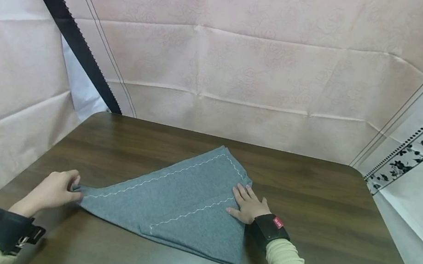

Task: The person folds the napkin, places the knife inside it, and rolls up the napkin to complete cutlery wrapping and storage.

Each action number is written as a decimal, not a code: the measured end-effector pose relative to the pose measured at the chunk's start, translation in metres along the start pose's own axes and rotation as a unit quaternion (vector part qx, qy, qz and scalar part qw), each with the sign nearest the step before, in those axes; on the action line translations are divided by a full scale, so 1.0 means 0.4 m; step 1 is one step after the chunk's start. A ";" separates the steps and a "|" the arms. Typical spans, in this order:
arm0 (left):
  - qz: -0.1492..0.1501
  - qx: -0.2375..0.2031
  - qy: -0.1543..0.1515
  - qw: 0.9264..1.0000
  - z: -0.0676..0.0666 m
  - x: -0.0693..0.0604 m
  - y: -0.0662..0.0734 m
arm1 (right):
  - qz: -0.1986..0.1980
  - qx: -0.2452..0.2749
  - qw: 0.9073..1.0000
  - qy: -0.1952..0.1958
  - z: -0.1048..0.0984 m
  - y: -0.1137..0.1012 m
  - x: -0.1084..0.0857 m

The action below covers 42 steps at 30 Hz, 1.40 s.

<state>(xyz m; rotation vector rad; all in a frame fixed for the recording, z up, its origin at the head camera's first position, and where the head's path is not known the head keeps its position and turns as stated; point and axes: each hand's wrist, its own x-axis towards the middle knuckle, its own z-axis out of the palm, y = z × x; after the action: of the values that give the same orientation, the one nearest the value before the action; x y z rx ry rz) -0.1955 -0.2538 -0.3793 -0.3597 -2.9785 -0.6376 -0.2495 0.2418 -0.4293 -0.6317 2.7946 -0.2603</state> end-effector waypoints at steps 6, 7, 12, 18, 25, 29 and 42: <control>0.015 -0.008 0.024 1.000 -0.021 0.006 0.045 | 0.002 0.000 1.000 -0.005 -0.011 -0.008 -0.007; 0.022 -0.010 0.029 0.999 -0.025 0.007 0.054 | 0.002 0.003 1.000 -0.006 -0.014 -0.010 -0.008; 0.061 -0.018 0.063 0.996 -0.037 0.017 0.105 | 0.004 0.006 1.000 -0.010 -0.019 -0.013 -0.010; 0.122 -0.023 0.104 0.987 -0.038 0.031 0.167 | 0.009 0.003 1.000 -0.006 -0.013 -0.011 -0.009; 0.183 -0.040 0.136 0.973 -0.037 0.049 0.240 | 0.008 0.011 1.000 -0.001 -0.017 -0.016 -0.018; 0.193 -0.041 0.132 0.971 -0.034 0.059 0.267 | 0.008 0.012 1.000 -0.005 -0.023 -0.022 -0.023; 0.218 -0.051 0.106 0.969 -0.010 0.075 0.333 | 0.008 0.002 1.000 -0.002 -0.004 -0.009 -0.002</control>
<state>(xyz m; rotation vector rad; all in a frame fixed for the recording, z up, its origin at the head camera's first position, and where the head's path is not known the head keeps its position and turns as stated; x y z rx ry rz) -0.1919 -0.1311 -0.3195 -0.8613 -2.5464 -0.7206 -0.2478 0.2393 -0.4268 -0.6071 2.7941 -0.2614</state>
